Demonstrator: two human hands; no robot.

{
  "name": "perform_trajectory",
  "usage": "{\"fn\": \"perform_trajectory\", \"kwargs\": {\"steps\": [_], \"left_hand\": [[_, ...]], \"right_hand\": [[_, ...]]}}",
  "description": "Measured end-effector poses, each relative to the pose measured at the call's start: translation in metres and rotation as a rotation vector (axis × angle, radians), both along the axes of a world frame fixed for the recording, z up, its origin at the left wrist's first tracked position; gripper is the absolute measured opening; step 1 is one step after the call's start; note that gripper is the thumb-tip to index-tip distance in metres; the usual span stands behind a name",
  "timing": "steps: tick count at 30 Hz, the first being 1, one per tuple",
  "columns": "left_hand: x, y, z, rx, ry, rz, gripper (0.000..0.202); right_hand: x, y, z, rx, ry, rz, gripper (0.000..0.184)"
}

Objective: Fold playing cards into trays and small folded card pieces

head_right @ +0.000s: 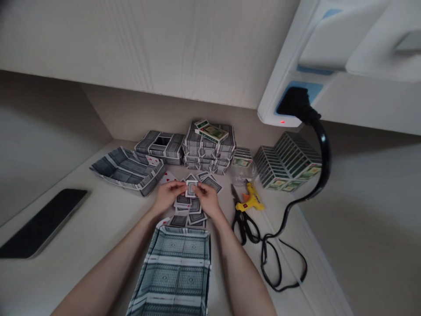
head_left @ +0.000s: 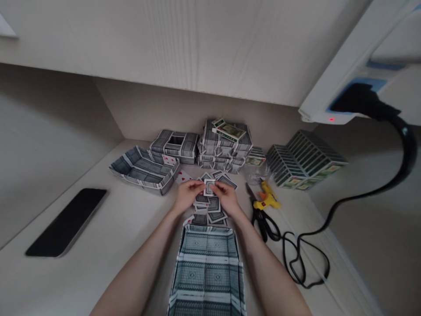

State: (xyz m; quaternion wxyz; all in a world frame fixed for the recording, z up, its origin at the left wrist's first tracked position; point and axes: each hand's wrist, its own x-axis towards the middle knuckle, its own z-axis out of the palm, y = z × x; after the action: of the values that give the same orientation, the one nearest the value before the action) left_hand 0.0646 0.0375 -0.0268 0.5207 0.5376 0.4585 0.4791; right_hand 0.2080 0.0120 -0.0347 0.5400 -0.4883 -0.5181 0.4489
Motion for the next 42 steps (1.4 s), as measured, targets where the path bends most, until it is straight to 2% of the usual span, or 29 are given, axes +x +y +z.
{"fn": "perform_trajectory", "kwargs": {"steps": [20, 42], "left_hand": [[-0.0002, -0.0012, 0.0022, -0.04, 0.001, -0.022, 0.025], [0.0002, -0.0001, -0.0038, -0.02, -0.002, -0.052, 0.023]], "right_hand": [[-0.0009, 0.0003, -0.0002, -0.002, 0.029, -0.002, 0.017], [-0.0012, -0.0013, 0.0003, -0.048, 0.035, -0.017, 0.023]]}}
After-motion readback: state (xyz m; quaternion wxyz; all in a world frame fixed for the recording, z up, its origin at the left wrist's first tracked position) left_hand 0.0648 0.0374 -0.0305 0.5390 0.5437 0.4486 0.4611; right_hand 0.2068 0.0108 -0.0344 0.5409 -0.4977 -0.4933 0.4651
